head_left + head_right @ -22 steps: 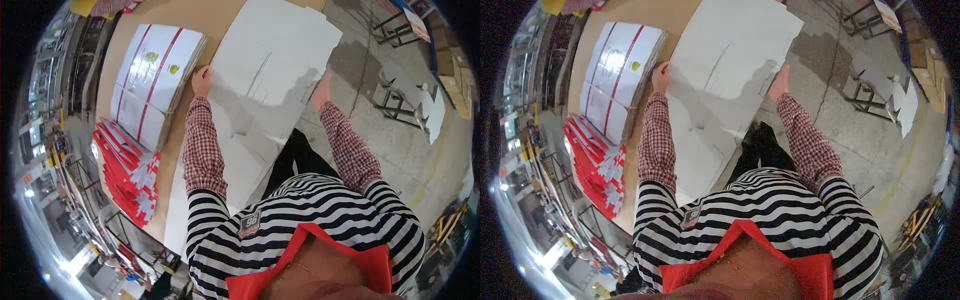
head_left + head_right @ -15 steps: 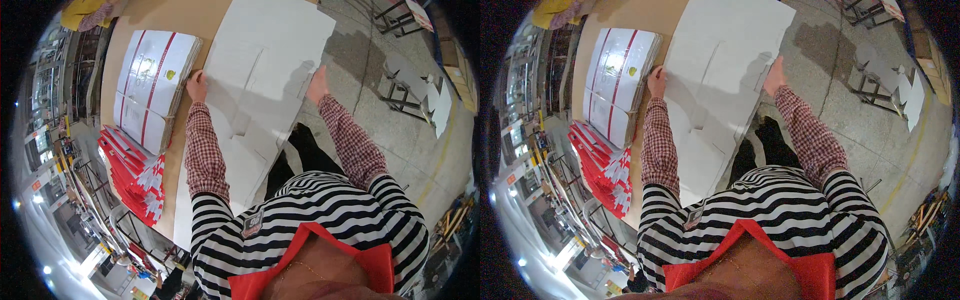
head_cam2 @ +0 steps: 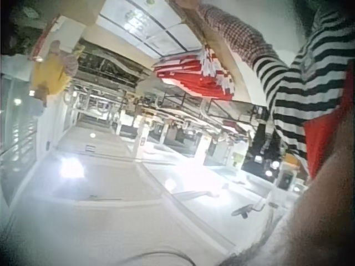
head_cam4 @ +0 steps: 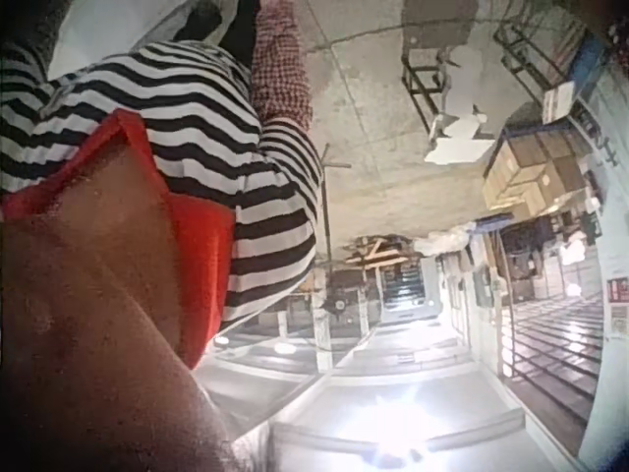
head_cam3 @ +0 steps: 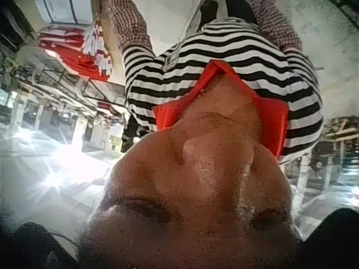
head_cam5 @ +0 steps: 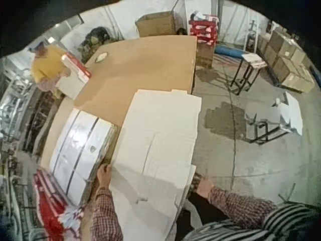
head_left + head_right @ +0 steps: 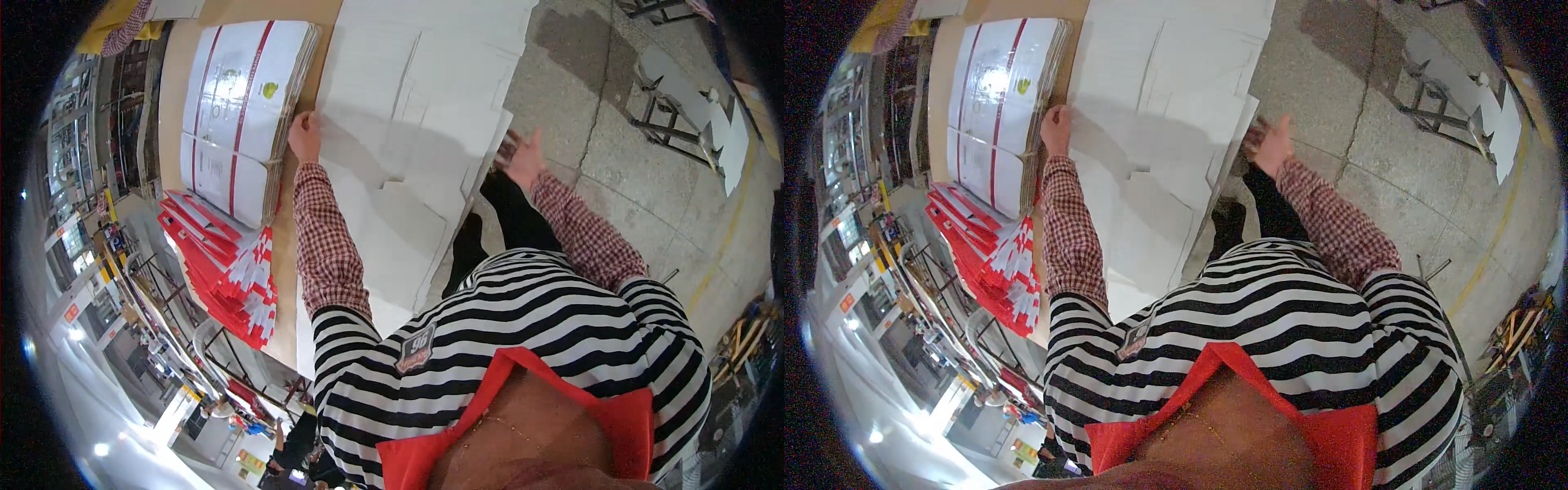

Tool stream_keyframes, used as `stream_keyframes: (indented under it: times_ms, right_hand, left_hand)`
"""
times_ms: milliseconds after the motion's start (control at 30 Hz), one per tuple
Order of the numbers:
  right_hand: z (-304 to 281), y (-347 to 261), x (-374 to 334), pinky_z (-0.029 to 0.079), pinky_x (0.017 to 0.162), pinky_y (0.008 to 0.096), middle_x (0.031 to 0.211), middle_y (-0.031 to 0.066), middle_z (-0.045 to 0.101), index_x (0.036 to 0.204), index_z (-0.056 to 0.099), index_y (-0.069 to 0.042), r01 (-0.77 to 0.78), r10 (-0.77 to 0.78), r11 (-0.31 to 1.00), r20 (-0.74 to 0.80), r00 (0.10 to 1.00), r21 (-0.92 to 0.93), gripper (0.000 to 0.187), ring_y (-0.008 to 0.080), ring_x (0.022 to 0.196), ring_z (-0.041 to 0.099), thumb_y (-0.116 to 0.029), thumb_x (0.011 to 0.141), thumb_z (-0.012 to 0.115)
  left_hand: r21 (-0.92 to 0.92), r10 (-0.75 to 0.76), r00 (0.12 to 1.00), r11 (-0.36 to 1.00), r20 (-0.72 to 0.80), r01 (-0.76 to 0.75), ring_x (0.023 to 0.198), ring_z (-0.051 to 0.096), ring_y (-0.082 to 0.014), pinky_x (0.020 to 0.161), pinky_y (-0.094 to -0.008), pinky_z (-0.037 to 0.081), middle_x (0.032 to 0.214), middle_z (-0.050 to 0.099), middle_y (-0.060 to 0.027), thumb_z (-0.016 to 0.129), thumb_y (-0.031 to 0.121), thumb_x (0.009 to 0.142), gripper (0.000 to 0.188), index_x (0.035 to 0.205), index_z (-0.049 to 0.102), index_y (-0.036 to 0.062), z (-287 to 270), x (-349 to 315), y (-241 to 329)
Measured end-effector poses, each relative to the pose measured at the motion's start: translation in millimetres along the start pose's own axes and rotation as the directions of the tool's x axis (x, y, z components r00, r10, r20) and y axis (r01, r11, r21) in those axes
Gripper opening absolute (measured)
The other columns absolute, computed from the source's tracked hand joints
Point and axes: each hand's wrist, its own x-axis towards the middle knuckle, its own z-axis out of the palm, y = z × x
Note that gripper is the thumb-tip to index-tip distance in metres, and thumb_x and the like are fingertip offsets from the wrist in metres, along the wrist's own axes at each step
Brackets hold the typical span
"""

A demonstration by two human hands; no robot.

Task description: The person folds flat white cardboard sheets into box shapes on a large table. They repeatedly pick up a sheet, fold the side flaps, and then fold the bottom to form a box. The person stacks the finished boxes on the table. Other workers are visible in the background performing similar tasks.

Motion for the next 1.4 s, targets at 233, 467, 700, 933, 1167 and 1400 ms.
stream_keyframes:
  times_ms: [233, 467, 700, 933, 1167, 1400]
  right_hand:
    - [9.6, 56.3, 4.0, 0.025, 0.102, 0.0428, 0.134, 0.0087, 0.043, 0.139, 0.031, -0.011, -0.054, 0.048, 0.998, 0.279, 0.959, 0.015, 0.082, 0.0261, 0.118, 0.041, -0.071, 0.084, 0.025]
    - [16.6, 50.5, 18.5, 0.029, 0.101, 0.0383, 0.136, 0.0083, 0.043, 0.136, 0.036, -0.009, -0.059, 0.11, 0.951, 0.155, 0.982, -0.304, 0.08, 0.0267, 0.12, 0.041, -0.07, 0.085, 0.027]
    - [10.9, 75.3, -15.7, 0.02, 0.105, 0.0491, 0.144, 0.0132, 0.028, 0.141, 0.022, -0.008, -0.063, 0.08, 0.961, 0.053, 0.995, -0.269, 0.089, 0.031, 0.128, 0.03, -0.074, 0.082, 0.02]
    - [-25.0, 171.8, -56.2, 0.016, 0.108, 0.0495, 0.147, 0.0145, 0.023, 0.142, 0.021, -0.005, -0.072, 0.072, 0.997, -0.078, 0.994, 0.001, 0.1, 0.0329, 0.132, 0.025, -0.08, 0.076, 0.023]
    - [-2.6, 183.7, -27.8, 0.014, 0.11, 0.0479, 0.148, 0.0152, 0.017, 0.143, 0.015, -0.002, 0.047, -0.043, 0.99, 0.028, 0.999, -0.136, 0.1, 0.0332, 0.135, 0.019, -0.078, 0.079, 0.021]
    - [-49.4, 287.2, -96.1, 0.008, 0.111, 0.0474, 0.15, 0.0152, 0.013, 0.144, 0.013, -0.005, 0.088, -0.115, 0.99, -0.265, 0.957, -0.113, 0.098, 0.0311, 0.137, 0.015, -0.077, 0.079, 0.021]
  left_hand:
    - [-0.292, 0.024, 0.988, 0.956, 0.15, 0.021, 0.076, 0.058, -0.0138, 0.07, -0.0283, 0.046, 0.083, 0.065, -0.0071, 0.06, 0.018, 0.084, 0.023, 0.1, 0.064, 0.0015, -20.2, -21.5, -29.7]
    - [-0.072, 0.225, 0.974, 0.972, 0.03, -0.222, 0.072, 0.061, -0.0229, 0.067, -0.0322, 0.048, 0.08, 0.065, -0.01, 0.062, 0.019, 0.081, 0.02, 0.094, 0.065, 0.0053, -13.0, -29.2, -44.0]
    - [-0.011, 0.347, 0.927, 0.936, -0.143, -0.352, 0.086, 0.058, -0.0306, 0.076, -0.0379, 0.046, 0.089, 0.061, -0.0169, 0.06, 0.024, 0.082, 0.026, 0.101, 0.064, 0.0068, -15.7, -60.7, -66.0]
    - [0.073, 0.202, 0.971, 0.978, -0.125, -0.194, 0.091, 0.058, -0.0341, 0.081, -0.0402, 0.045, 0.095, 0.061, -0.022, 0.062, 0.027, 0.082, 0.034, 0.104, 0.063, 0.0026, -69.7, -182.8, -172.1]
    - [-0.075, 0.036, 0.999, 0.997, -0.003, -0.036, 0.086, 0.062, -0.0292, 0.076, -0.0367, 0.048, 0.092, 0.066, -0.0161, 0.058, 0.035, 0.083, 0.037, 0.098, 0.065, 0.002, -90.0, -178.5, -179.1]
    - [-0.155, -0.078, 0.997, 0.985, 0.014, 0.079, 0.087, 0.061, -0.0294, 0.078, -0.0383, 0.046, 0.093, 0.064, -0.0142, 0.057, 0.033, 0.086, 0.032, 0.102, 0.064, 0.0058, -129.2, -319.0, -175.9]
